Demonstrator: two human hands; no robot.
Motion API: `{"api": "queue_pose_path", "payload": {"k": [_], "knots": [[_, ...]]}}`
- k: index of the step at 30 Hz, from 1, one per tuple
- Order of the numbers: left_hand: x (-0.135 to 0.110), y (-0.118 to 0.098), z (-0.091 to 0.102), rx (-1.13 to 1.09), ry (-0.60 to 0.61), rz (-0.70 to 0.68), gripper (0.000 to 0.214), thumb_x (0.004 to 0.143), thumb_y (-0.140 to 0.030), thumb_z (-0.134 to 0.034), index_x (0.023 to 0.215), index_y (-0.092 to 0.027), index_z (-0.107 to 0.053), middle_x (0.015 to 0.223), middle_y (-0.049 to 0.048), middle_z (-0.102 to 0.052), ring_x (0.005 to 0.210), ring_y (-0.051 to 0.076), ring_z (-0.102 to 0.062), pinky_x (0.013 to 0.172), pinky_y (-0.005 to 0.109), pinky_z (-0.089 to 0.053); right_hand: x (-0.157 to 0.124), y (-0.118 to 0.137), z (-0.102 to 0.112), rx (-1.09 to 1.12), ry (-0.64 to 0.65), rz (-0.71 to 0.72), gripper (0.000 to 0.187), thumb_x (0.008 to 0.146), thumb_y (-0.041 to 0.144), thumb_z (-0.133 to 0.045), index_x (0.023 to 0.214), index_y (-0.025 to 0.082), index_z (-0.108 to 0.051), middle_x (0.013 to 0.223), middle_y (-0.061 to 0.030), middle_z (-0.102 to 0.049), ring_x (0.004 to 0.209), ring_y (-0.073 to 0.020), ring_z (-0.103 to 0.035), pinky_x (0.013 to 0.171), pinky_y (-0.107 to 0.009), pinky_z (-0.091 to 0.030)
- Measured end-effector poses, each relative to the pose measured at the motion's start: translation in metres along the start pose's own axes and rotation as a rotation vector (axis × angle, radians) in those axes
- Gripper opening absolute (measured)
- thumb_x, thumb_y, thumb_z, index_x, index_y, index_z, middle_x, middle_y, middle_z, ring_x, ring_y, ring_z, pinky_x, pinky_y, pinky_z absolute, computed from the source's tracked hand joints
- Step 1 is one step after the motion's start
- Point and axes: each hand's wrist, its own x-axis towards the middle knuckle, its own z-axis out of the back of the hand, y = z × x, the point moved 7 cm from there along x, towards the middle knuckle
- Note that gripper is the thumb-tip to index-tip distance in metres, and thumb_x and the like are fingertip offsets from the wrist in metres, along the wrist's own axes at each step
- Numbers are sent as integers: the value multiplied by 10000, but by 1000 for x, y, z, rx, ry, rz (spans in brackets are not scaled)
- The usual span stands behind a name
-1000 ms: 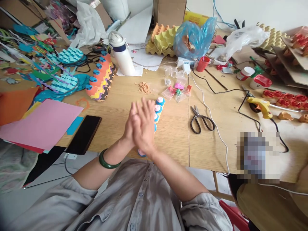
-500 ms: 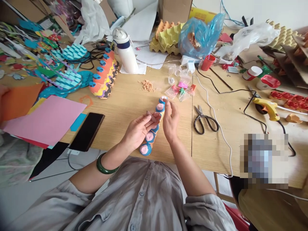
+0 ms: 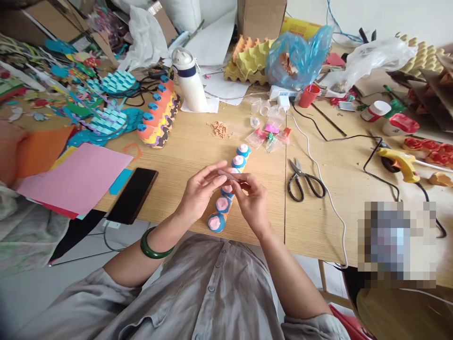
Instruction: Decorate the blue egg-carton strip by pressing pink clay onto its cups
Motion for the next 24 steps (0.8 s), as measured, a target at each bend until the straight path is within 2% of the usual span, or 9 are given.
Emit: {"api": "queue_pose_path", "payload": {"k": [2,4,9,11,13,15,18,21,24], "knots": [[1,-3,5,76,-14,-34,334,794,-380,-823,1077,-210,-773,1085,64,-794,994,193,-747,853,296,-598,-1,2,0,29,18,-10,206,865,391,-779,986,234,-724,953,-33,-775,807,-166,-726,752,-345,-638],[2,-6,8,102,-13,-53,287,800,-383,-819,1016,-197,-788,1029,61,-802,943,187,-753,846,298,-606,-3,5,0,66,31,-7,268,845,373,-805,1068,253,-720,981,-28,-774,845,-167,-734,744,-326,-644],[0,-14,4,116,78,-84,453,760,-345,-857,1184,-235,-742,1215,77,-763,1063,203,-737,878,303,-619,-2,9,1,123,31,-69,178,837,362,-819,923,226,-742,791,-2,-755,604,-127,-691,592,-279,-601],[-2,-17,3,169,105,-111,400,762,-345,-853,1132,-226,-759,1176,70,-773,1035,200,-746,897,313,-622,-1,8,-2,147,68,-134,209,838,400,-814,894,212,-744,732,0,-734,551,-129,-669,554,-288,-589],[-3,-19,4,224,99,-132,264,797,-360,-821,1000,-197,-783,1026,59,-796,927,186,-764,870,306,-629,-1,6,-6,170,119,-182,241,835,430,-812,889,206,-743,715,2,-722,558,-133,-670,568,-296,-598],[-3,-19,7,253,74,-136,214,815,-357,-803,935,-181,-783,931,53,-797,843,177,-768,826,293,-633,-1,5,-6,208,122,-200,255,821,431,-824,915,211,-737,743,5,-725,597,-134,-682,610,-301,-614],[-3,-16,9,254,87,-146,232,817,-328,-807,994,-181,-775,991,60,-791,890,174,-766,843,284,-634,-2,3,-5,253,106,-210,262,793,408,-854,907,211,-724,784,5,-732,628,-131,-692,642,-299,-616],[-4,-15,8,298,144,-215,265,808,-296,-817,1048,-193,-772,1100,66,-767,973,172,-752,882,279,-631,-3,0,-6,250,125,-229,264,788,413,-857,843,199,-711,716,13,-708,583,-122,-675,591,-276,-583],[-4,-15,11,384,130,-282,171,829,-287,-796,961,-179,-788,973,51,-774,883,151,-754,826,248,-632,-6,-6,-8,256,151,-285,280,793,438,-845,830,195,-710,725,8,-709,591,-119,-670,590,-272,-578]]}}
